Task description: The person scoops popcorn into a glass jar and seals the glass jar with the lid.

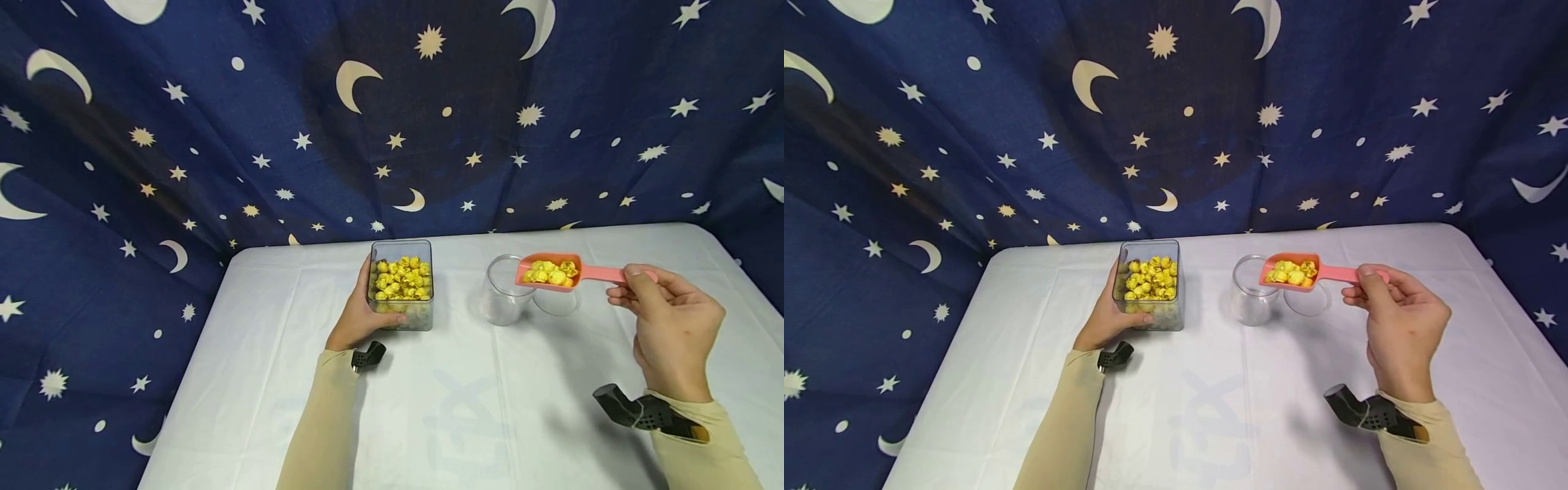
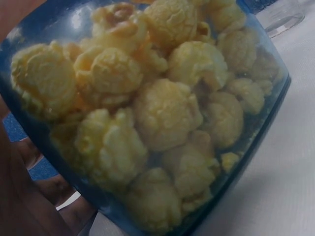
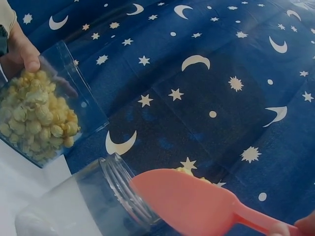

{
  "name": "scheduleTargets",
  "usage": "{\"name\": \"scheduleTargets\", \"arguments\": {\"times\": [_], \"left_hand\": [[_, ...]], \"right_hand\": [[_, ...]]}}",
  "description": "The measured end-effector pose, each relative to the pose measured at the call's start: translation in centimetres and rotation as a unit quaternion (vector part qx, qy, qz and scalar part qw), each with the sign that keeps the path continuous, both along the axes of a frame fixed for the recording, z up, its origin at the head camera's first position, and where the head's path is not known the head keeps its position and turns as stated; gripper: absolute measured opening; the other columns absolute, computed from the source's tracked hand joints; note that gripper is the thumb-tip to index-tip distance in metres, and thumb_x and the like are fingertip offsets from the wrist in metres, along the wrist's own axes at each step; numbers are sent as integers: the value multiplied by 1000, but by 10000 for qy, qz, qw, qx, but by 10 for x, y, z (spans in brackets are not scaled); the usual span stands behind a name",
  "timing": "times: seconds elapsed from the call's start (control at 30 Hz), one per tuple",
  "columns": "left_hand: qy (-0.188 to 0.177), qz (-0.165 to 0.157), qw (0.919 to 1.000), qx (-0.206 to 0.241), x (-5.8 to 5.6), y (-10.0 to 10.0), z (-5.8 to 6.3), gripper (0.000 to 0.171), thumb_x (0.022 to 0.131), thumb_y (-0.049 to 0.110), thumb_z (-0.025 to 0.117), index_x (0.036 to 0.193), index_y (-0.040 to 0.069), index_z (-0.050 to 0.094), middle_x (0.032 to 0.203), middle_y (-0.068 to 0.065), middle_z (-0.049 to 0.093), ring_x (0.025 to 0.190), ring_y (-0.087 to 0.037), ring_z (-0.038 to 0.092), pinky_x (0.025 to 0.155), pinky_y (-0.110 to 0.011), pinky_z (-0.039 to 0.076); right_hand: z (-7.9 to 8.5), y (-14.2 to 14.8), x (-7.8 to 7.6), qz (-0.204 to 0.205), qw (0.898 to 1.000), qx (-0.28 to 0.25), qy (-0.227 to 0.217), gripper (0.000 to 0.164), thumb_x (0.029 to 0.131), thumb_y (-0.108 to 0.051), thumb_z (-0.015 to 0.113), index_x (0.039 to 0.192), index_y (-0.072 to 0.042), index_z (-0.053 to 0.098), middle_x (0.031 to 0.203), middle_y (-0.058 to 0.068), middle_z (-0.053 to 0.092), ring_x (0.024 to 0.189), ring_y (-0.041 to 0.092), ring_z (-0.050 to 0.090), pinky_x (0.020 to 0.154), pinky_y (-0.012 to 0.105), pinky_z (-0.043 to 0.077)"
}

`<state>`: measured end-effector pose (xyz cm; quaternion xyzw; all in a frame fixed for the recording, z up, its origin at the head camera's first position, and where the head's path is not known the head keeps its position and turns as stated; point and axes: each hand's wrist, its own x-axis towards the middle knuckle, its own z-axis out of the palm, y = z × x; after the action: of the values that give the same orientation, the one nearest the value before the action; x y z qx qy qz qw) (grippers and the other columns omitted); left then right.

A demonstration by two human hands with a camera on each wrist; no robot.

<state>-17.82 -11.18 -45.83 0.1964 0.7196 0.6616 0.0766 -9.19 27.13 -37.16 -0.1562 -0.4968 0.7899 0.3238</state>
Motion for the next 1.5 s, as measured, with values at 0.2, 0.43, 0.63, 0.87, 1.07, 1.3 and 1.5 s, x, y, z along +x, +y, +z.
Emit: {"name": "scheduleTargets", "arguments": {"times": [0.2, 0.43, 0.63, 0.87, 1.07, 1.3, 1.5], "left_hand": [[-43, 9, 10000, -39, 0, -1, 0, 128, 73, 7, 91, 163, 28, 2, 165, 5, 19, 146, -22, 31, 116, -48, 30], [-26, -3, 10000, 21, 1, -2, 0, 129, 73, 7, 91, 163, 29, 2, 167, -6, 16, 146, -24, 30, 117, -49, 27], [3, 7, 10000, 12, 1, -3, 1, 129, 72, 8, 92, 163, 26, 2, 167, -10, 15, 147, -24, 29, 118, -48, 26], [-10, 91, 10000, -39, -6, -3, -14, 131, 71, 5, 91, 163, 31, 1, 167, -2, 17, 146, -21, 31, 117, -46, 28], [162, 172, 9997, -61, -13, -4, -30, 131, 71, 13, 94, 162, 38, 3, 166, 3, 19, 145, -18, 32, 116, -47, 31], [271, 143, 9995, -46, -14, -3, -31, 130, 69, 22, 96, 160, 44, 5, 167, -5, 18, 146, -19, 31, 116, -48, 28], [77, 138, 9999, -67, -14, -4, -28, 132, 70, 7, 93, 161, 37, 2, 167, 2, 17, 147, -20, 28, 118, -45, 27]], "right_hand": [[4, 1, -1, 4, 9995, 301, 81, 15, 82, 8, 77, 93, 15, 69, 80, 17, 71, 52, 19, 67, 53, 25, 57], [9, 0, -2, 10, 9985, 522, 170, 12, 83, 10, 75, 93, 14, 69, 78, 16, 71, 52, 18, 67, 52, 25, 56], [12, -1, -3, -35, 9967, 793, 184, 11, 83, 11, 74, 94, 12, 70, 78, 14, 71, 52, 17, 67, 51, 24, 55], [13, -1, -4, -60, 9951, 938, 311, 12, 82, 11, 75, 93, 13, 71, 76, 14, 71, 51, 17, 66, 51, 24, 55], [15, -1, -3, -78, 9942, 936, 533, 12, 81, 14, 74, 93, 16, 70, 75, 15, 71, 50, 19, 66, 50, 25, 55], [16, -1, -3, -51, 9939, 785, 774, 19, 80, 13, 76, 96, 19, 68, 75, 18, 70, 51, 21, 65, 52, 26, 56], [15, -6, -2, 232, 9939, 531, 933, 25, 81, 14, 75, 103, 23, 65, 80, 22, 71, 54, 24, 69, 55, 30, 56]]}}
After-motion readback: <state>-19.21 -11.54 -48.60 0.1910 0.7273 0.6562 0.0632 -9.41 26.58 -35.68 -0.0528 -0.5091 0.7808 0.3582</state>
